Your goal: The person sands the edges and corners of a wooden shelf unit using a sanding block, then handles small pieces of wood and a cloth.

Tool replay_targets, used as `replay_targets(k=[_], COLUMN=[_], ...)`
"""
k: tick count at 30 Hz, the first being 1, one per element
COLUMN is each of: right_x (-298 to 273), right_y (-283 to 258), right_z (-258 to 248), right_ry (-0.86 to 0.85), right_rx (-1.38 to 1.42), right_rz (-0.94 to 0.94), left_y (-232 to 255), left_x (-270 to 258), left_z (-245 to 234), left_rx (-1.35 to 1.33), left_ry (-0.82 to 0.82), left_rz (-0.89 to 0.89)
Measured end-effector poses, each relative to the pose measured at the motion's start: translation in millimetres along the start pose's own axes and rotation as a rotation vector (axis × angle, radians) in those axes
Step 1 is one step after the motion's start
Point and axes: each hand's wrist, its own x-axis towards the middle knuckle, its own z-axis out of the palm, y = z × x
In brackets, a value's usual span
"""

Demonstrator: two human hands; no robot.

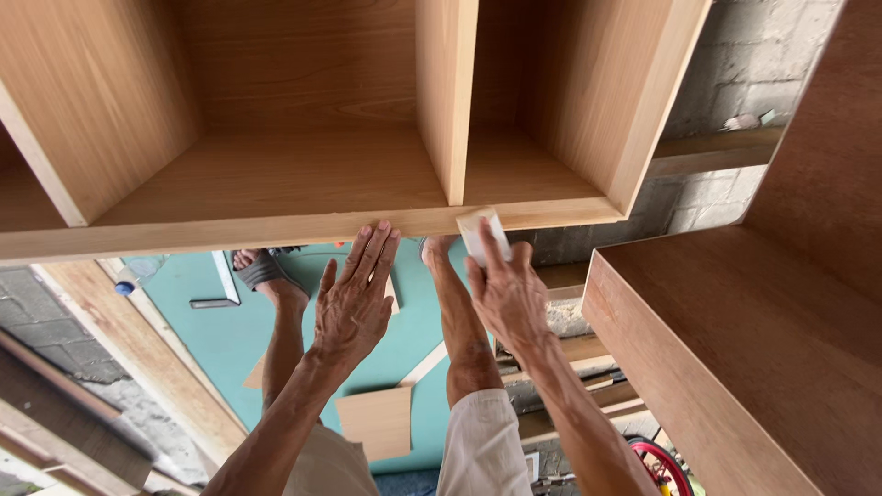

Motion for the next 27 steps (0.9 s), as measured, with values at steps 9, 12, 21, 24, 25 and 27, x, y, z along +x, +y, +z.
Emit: replay_targets(k=[9,12,21,24,25,27], right_x=[-5,-3,-6,-2,-3,8], right_y=[-32,6,-27,21,43,43], right_z=[-5,0,-6,-21,-22,-24], right_ry=[-0.034,-0.036,-0.036,-0.045,-0.010,0.043], right_rx=[0.068,-0.002,0.081,0.062,0.051,0.040], right_rz=[0.002,0.012,0.005,0.022,0.134,0.219], left_y=[-1,-4,-4,-6,-5,-4], left_x=[-5,0,2,0,-2,3], left_z=[1,-5,-15,-12,-12,-12], left_rx=[-0.037,-0.017,-0.023,-0.049,-0.053,-0.055], left_ry=[0.009,-0.017,-0.055,-0.077,-0.086,-0.067], left_rz=[0.000,0.012,0.020,0.014,0.013,-0.002])
